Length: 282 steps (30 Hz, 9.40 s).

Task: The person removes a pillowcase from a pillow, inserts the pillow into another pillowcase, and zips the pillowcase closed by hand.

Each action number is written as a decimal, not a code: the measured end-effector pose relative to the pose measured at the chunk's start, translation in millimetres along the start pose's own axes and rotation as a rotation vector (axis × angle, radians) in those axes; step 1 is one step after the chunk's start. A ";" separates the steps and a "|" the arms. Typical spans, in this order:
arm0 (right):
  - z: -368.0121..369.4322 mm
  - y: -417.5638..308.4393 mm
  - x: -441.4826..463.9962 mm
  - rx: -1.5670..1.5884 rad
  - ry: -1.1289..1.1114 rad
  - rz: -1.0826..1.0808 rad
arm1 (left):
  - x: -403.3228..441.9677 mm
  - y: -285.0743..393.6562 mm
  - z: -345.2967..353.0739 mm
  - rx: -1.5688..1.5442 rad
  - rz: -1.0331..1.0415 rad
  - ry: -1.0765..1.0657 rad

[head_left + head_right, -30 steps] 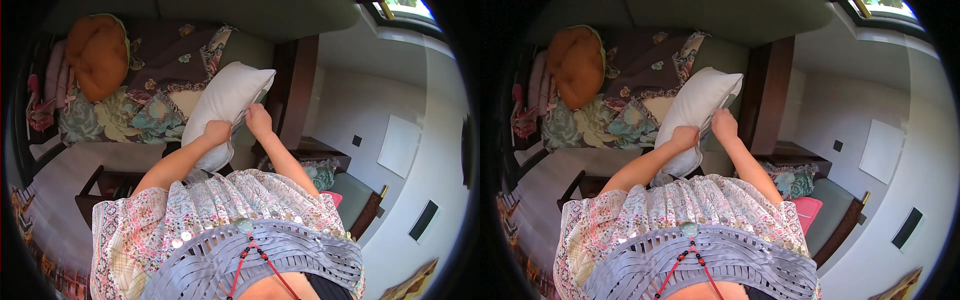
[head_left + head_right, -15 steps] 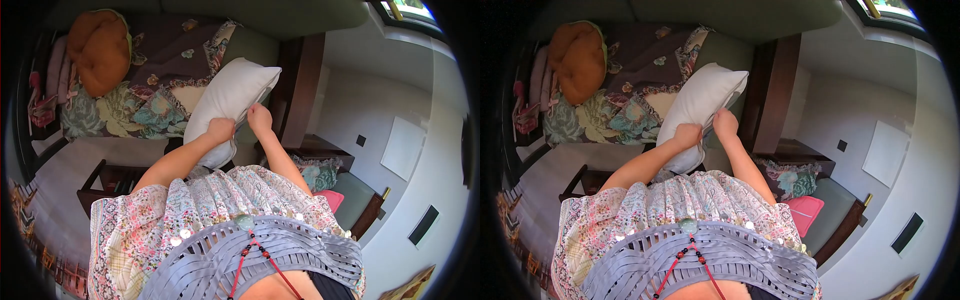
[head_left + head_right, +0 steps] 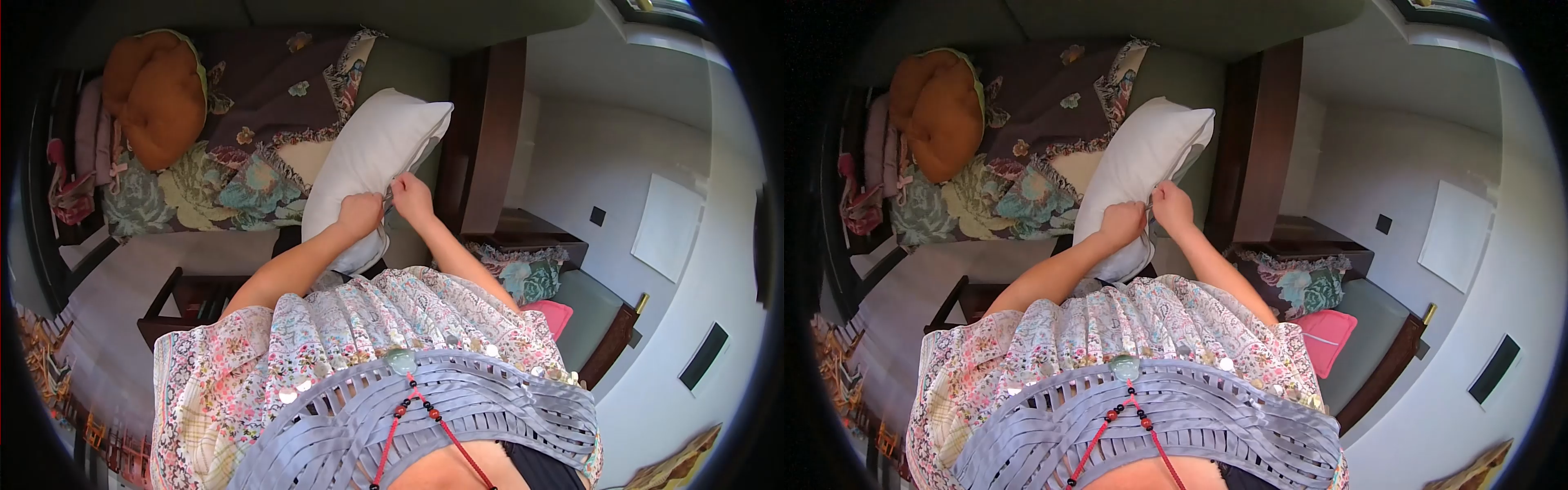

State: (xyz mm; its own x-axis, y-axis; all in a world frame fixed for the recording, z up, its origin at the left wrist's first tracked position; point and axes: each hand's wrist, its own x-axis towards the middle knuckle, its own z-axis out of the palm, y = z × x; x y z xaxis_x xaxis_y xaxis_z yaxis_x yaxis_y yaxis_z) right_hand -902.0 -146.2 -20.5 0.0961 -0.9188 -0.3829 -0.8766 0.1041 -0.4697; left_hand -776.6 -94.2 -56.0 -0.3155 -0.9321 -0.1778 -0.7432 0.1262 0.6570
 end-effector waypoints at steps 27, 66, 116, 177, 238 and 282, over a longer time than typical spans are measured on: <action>33.8 -14.0 -31.6 0.178 0.325 0.056 | 62.0 -20.4 -35.7 -0.876 -0.489 -0.718; -51.0 10.3 38.1 -0.001 -0.382 -0.308 | 66.0 1.1 -23.5 0.058 -0.207 -0.128; 21.3 6.4 -22.7 0.732 -0.168 0.333 | 1.5 -0.5 -19.9 -0.037 -0.310 -0.209; 15.6 -16.5 -5.1 -0.125 0.120 -0.093 | -9.3 -5.0 -30.8 -0.055 -0.219 -0.161; -49.1 -10.3 40.9 -0.197 -0.260 -0.389 | 56.8 6.1 -70.2 -0.088 -0.311 0.047; 68.4 -16.3 -43.7 0.686 -0.640 0.220 | -61.4 -23.1 -62.5 -0.037 -0.109 -0.375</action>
State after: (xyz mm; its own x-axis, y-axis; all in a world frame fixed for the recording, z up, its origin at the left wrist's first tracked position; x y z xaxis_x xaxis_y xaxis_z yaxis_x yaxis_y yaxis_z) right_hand -859.6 -81.6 -50.5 0.3790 -0.4917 -0.7840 -0.4586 0.6361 -0.6206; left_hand -703.2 -61.1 -14.5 -0.4345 -0.7498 -0.4990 -0.7649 0.0148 0.6439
